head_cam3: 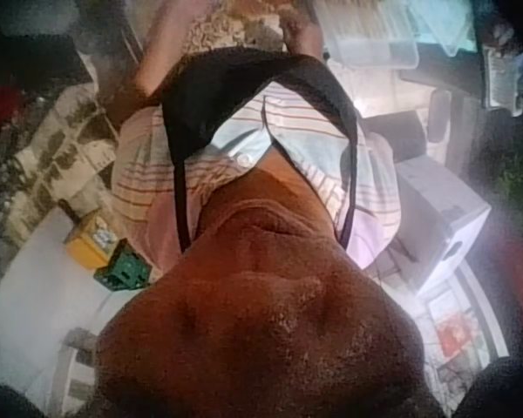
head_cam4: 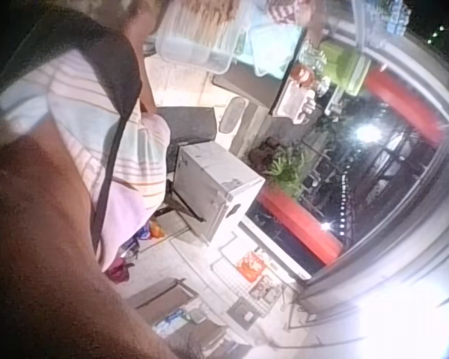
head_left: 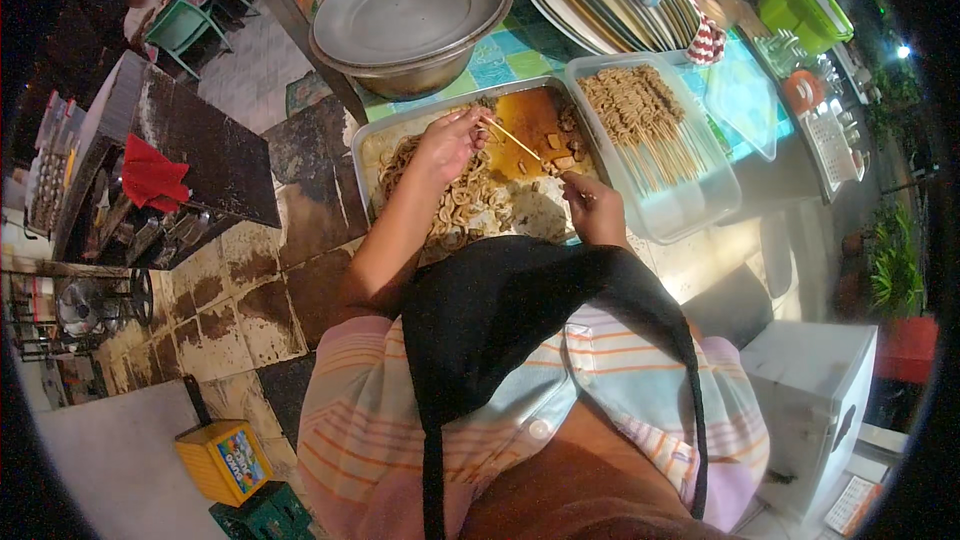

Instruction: The person skewers pieces of cooked food from a tray onto wooden sticks, handling each piece by hand and placing the completed skewers on a separate pile.

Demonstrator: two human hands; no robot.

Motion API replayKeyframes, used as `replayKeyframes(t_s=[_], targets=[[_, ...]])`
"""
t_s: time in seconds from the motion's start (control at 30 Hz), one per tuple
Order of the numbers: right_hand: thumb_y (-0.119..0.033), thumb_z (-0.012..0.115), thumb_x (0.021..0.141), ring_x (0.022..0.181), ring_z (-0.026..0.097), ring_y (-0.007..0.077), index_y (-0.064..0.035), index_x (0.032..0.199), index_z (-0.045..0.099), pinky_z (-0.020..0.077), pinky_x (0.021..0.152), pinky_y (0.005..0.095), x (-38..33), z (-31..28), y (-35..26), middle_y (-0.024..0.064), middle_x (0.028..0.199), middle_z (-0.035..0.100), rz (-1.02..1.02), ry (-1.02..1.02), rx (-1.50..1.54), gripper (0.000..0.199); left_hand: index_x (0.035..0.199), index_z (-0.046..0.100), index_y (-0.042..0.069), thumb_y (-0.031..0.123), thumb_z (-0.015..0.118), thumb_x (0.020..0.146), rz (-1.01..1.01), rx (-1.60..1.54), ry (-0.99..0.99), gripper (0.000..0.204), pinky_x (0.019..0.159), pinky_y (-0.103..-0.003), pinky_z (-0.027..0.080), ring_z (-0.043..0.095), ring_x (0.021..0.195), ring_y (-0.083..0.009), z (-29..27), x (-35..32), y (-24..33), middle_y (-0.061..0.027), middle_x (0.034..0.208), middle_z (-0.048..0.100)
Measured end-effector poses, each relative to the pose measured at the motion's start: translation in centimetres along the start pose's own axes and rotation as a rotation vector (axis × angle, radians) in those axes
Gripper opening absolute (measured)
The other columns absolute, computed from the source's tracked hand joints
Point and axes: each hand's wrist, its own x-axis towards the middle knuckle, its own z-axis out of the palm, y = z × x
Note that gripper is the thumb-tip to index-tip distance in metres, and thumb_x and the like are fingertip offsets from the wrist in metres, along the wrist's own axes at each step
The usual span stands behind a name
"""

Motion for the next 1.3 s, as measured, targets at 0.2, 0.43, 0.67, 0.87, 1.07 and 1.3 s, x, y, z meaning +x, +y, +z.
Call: replayKeyframes(t_s=[0.2,0.43,0.67,0.87,1.07,1.3], targets=[[-0.006,0.056,0.072,0.066,0.059,0.0236,-0.0041,0.085,0.059,0.0445,0.060,0.0281,0.1,-0.4,-0.8,0.0162,0.076,0.058,-0.037,-0.007,-0.073,0.014,0.088,0.052,0.002,0.017,0.050,0.080,-0.018,0.018,0.066,0.017,0.055,-0.020,0.040,0.047,0.061,-0.0093,0.4,0.0,0.0,-0.0066,0.082,0.055],[-0.008,0.054,0.067,0.068,0.054,0.0307,-0.0111,0.086,0.058,0.0433,0.060,0.0362,-0.1,-0.3,-0.9,0.0142,0.075,0.057,-0.042,0.016,-0.082,0.020,0.084,0.054,0.001,0.014,0.053,0.078,0.063,0.100,0.122,0.014,0.052,-0.019,0.040,0.047,0.056,-0.0077,1.2,-0.1,-0.4,-0.0058,0.076,0.057],[-0.009,0.053,0.068,0.067,0.055,0.0305,-0.0140,0.086,0.058,0.0434,0.059,0.0366,-0.2,-0.4,-1.2,0.0136,0.073,0.057,0.007,-0.029,-0.136,0.020,0.081,0.055,0.000,0.014,0.054,0.077,0.113,0.125,0.256,0.014,0.049,-0.019,0.039,0.047,0.053,-0.0075,1.3,-0.1,-0.8,-0.0056,0.072,0.057],[-0.009,0.052,0.067,0.066,0.055,0.0304,-0.0155,0.086,0.058,0.0439,0.059,0.0369,-0.3,-0.3,-1.3,0.0128,0.072,0.057,-0.001,-0.020,-0.178,0.021,0.079,0.055,-0.001,0.014,0.053,0.078,0.170,0.320,0.355,0.015,0.048,-0.020,0.041,0.047,0.051,-0.0086,1.8,-0.3,-1.3,-0.0046,0.067,0.056],[-0.010,0.057,0.070,0.066,0.056,0.0292,-0.0085,0.083,0.060,0.0435,0.059,0.0332,-0.3,-0.3,-1.3,0.0149,0.072,0.057,0.030,-0.020,-0.219,0.014,0.081,0.054,-0.001,0.017,0.052,0.078,0.252,0.547,0.413,0.018,0.050,-0.021,0.041,0.049,0.055,-0.0105,2.1,-0.6,-2.0,-0.0054,0.070,0.056],[-0.009,0.056,0.070,0.066,0.058,0.0256,-0.0063,0.083,0.059,0.0441,0.059,0.0307,-0.1,-0.3,-0.9,0.0140,0.072,0.058,0.018,0.018,-0.125,0.013,0.097,0.052,0.008,0.017,0.051,0.078,-0.149,-0.234,0.051,0.021,0.061,-0.025,0.038,0.048,0.074,-0.0129,-0.5,-0.3,-1.2,-0.0053,0.090,0.056]])
